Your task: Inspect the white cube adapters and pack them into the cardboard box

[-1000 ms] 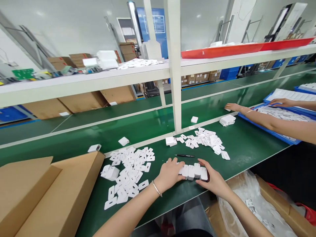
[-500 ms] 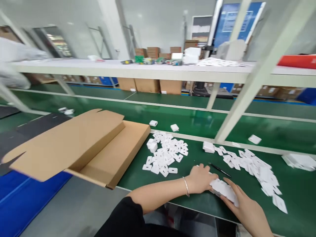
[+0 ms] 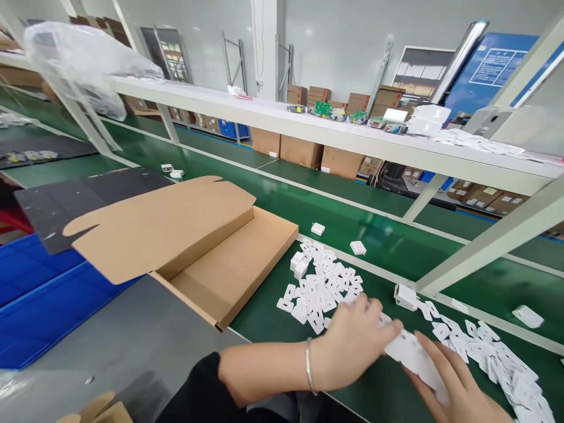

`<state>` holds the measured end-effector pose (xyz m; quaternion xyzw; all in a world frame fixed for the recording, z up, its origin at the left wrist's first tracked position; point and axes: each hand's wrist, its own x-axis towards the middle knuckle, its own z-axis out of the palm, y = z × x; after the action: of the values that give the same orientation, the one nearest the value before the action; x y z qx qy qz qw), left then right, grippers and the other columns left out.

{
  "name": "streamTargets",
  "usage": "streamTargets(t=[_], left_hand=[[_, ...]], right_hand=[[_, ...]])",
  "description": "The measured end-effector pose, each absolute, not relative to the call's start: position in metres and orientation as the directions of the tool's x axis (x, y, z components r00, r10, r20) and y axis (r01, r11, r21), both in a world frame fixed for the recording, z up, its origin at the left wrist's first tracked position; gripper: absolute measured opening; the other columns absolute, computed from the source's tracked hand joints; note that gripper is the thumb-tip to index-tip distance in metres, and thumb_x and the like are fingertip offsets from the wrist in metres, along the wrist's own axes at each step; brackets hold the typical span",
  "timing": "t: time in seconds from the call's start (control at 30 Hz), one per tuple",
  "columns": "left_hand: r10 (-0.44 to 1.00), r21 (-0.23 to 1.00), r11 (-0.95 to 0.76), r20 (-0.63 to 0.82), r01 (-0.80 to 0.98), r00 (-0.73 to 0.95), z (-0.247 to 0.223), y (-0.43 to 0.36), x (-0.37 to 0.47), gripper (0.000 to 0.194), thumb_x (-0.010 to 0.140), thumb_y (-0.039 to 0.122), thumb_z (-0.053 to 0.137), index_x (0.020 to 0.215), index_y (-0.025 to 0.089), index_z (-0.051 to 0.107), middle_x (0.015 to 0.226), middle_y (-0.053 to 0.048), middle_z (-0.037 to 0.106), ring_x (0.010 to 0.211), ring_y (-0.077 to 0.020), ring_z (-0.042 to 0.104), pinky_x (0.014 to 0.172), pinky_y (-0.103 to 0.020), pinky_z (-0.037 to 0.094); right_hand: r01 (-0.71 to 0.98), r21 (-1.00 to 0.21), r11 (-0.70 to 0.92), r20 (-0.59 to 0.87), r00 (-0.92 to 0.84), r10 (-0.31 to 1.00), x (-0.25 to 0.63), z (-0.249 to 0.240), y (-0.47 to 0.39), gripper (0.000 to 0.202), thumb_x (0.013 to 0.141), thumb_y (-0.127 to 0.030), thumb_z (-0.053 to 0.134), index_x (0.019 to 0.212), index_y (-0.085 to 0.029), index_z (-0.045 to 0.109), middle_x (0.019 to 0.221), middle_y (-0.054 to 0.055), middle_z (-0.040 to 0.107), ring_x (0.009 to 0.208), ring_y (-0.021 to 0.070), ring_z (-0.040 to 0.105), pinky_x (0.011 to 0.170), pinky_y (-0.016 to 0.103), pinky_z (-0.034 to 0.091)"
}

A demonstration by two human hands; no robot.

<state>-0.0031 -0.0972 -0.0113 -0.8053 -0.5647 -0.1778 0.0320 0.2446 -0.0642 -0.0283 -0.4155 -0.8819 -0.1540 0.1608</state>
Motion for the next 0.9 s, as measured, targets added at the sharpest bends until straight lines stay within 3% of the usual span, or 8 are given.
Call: streamTargets(t=[0.07,0.13,0.23,0.33,0.43,0.63,0.8,0.9], left_hand=[[0.942,0.169,-0.198,0.306,0.966,0.140,0.011,-0.108,-0.045,0.046,0.102,0.029,0.057,0.146,0.036,0.047,0.125,-0.014,0.059,0.117,-0.0351,0.054,0.072,-0.038,0.054],[0.959,0.183,0.013,0.276,0.983,-0.064,0.024,-0.125,-0.090,0.053,0.100,0.032,0.061,0.149,0.042,0.045,0.136,-0.012,0.056,0.125,-0.0380,0.050,0.075,-0.039,0.055],[0.888,0.168,0.372,0.223,0.913,-0.403,0.028,-0.158,-0.156,0.050,0.099,0.037,0.062,0.147,0.045,0.048,0.140,-0.009,0.055,0.131,-0.0378,0.048,0.071,-0.035,0.056],[0.771,0.093,0.588,0.236,0.804,-0.592,0.015,-0.190,-0.212,0.043,0.104,0.041,0.052,0.147,0.040,0.051,0.133,-0.010,0.058,0.121,-0.0333,0.055,0.066,-0.032,0.055],[0.738,0.037,0.656,0.180,0.754,-0.651,-0.010,-0.203,-0.256,0.042,0.104,0.039,0.050,0.146,0.034,0.053,0.124,-0.011,0.061,0.111,-0.0293,0.060,0.067,-0.030,0.054],[0.748,0.035,0.664,-0.060,0.747,-0.661,-0.065,-0.186,-0.298,0.043,0.103,0.035,0.054,0.146,0.028,0.054,0.126,-0.014,0.062,0.108,-0.0295,0.066,0.077,-0.034,0.057],[0.782,0.050,0.621,-0.098,0.782,-0.615,-0.077,-0.185,-0.299,0.059,0.101,0.047,0.056,0.156,0.028,0.044,0.133,-0.018,0.063,0.118,-0.0351,0.064,0.085,-0.041,0.058],[0.767,-0.036,0.639,-0.043,0.768,-0.640,-0.073,-0.185,-0.294,0.076,0.096,0.052,0.064,0.161,0.023,0.038,0.148,-0.027,0.053,0.136,-0.0472,0.051,0.095,-0.060,0.053]], right_hand=[[0.792,0.187,0.582,0.475,-0.591,0.652,0.185,-0.003,-0.054,0.048,0.101,-0.048,0.048,0.146,-0.034,0.060,0.124,0.011,0.073,0.045,0.0147,0.057,0.038,0.030,0.036],[0.727,0.182,0.662,0.436,-0.663,0.609,0.116,0.018,-0.042,0.043,0.103,-0.044,0.050,0.143,-0.034,0.062,0.128,0.012,0.069,0.055,0.0153,0.062,0.045,0.028,0.040],[0.538,0.093,0.837,0.349,-0.806,0.479,0.008,0.034,-0.027,0.046,0.099,-0.041,0.060,0.145,-0.036,0.059,0.134,0.012,0.063,0.075,0.0214,0.070,0.059,0.028,0.048],[0.304,-0.044,0.952,0.267,-0.914,0.304,-0.086,0.027,-0.022,0.047,0.101,-0.040,0.060,0.147,-0.036,0.054,0.136,0.011,0.055,0.089,0.0233,0.070,0.071,0.031,0.052],[0.178,-0.225,0.958,0.140,-0.967,0.213,-0.153,0.001,-0.022,0.046,0.101,-0.038,0.061,0.145,-0.035,0.053,0.135,0.011,0.051,0.101,0.0247,0.069,0.080,0.032,0.052],[0.172,-0.341,0.924,0.000,-0.983,0.183,-0.207,-0.062,-0.005,0.056,0.083,-0.039,0.083,0.135,-0.029,0.064,0.122,0.009,0.060,0.094,0.0245,0.071,0.079,0.031,0.050],[0.227,-0.423,0.877,0.007,-0.967,0.254,-0.203,-0.084,0.017,0.095,0.082,-0.040,0.082,0.162,-0.025,0.033,0.141,0.018,0.054,0.111,0.0310,0.068,0.085,0.036,0.052],[0.225,-0.450,0.864,0.063,-0.958,0.281,-0.194,-0.084,0.020,0.093,0.079,-0.028,0.082,0.160,-0.027,0.035,0.145,0.015,0.054,0.118,0.0309,0.065,0.089,0.036,0.052]])
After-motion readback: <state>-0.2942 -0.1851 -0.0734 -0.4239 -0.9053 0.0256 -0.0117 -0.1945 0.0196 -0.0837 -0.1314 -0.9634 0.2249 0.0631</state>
